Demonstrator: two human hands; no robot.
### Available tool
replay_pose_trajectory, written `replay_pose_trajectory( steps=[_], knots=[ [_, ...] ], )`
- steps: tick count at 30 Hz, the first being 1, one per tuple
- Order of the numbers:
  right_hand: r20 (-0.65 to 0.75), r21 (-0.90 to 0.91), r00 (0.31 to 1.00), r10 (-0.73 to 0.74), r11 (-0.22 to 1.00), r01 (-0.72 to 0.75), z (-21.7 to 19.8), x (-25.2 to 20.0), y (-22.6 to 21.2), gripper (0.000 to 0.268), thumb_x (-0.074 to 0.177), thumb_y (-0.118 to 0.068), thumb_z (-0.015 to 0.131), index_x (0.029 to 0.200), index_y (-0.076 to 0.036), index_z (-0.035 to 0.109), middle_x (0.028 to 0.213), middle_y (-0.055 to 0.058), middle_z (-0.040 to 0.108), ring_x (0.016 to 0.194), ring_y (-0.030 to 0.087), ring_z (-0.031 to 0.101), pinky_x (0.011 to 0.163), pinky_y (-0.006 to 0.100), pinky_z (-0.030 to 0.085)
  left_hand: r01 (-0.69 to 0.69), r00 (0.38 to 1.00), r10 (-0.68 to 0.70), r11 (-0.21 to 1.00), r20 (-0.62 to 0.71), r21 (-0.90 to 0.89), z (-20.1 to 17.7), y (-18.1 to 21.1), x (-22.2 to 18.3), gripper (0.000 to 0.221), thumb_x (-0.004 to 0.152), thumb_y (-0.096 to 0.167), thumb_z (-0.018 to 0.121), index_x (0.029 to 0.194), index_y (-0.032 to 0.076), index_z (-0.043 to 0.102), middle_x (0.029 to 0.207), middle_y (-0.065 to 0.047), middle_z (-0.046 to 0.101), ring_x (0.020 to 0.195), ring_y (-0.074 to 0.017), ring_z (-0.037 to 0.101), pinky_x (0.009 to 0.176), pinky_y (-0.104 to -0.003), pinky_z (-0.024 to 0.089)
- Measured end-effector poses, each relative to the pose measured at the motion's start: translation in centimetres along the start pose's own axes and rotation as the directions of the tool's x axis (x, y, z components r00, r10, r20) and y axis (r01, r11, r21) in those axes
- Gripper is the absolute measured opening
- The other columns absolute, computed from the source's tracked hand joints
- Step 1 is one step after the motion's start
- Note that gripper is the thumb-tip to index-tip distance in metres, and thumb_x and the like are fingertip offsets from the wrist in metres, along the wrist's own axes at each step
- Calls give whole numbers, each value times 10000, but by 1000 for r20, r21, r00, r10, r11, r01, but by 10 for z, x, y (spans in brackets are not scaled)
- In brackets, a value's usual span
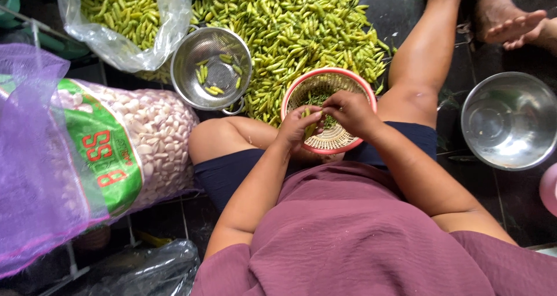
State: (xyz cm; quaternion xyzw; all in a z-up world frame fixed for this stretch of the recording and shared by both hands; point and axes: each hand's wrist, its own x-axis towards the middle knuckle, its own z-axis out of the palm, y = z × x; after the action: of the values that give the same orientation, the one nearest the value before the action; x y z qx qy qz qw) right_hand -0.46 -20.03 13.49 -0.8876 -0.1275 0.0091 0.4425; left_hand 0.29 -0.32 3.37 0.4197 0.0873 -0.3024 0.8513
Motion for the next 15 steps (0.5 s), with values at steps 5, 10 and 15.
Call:
replay_pose_trajectory(
  steps=[5, 10, 15],
  knots=[
    [90, 128, 974, 208, 967, -218, 6, -3, 10, 91, 927, -164, 753, 983, -92, 759, 807, 78, 698, 793, 242, 663, 705, 368, 512, -39, 998, 39, 999, -40, 10, -2, -8, 1, 287, 869, 62, 824, 1117, 7, 690, 935, -163, 774, 797, -244, 786, 673, -304, 675],
    [291, 641, 826, 483, 542, -543, 11, 0, 19, 69, 911, -108, 764, 950, -56, 741, 745, 19, 698, 625, 82, 617, 538, 165, 463, -45, 998, 44, 999, -35, -8, -2, -4, 4, 310, 875, 60, 813, 1150, 8, 678, 923, -154, 771, 799, -241, 782, 684, -297, 682],
    [123, 613, 936, 329, 716, -333, -5, 2, 31, 246, 943, -7, 707, 1188, -34, 711, 1015, 44, 691, 953, 116, 634, 880, 260, 503, -13, 990, 64, 927, 125, -376, 1, 16, -3, 348, 1004, 64, 632, 1351, 63, 612, 1075, -177, 758, 943, -249, 775, 847, -376, 678]
  ],
)
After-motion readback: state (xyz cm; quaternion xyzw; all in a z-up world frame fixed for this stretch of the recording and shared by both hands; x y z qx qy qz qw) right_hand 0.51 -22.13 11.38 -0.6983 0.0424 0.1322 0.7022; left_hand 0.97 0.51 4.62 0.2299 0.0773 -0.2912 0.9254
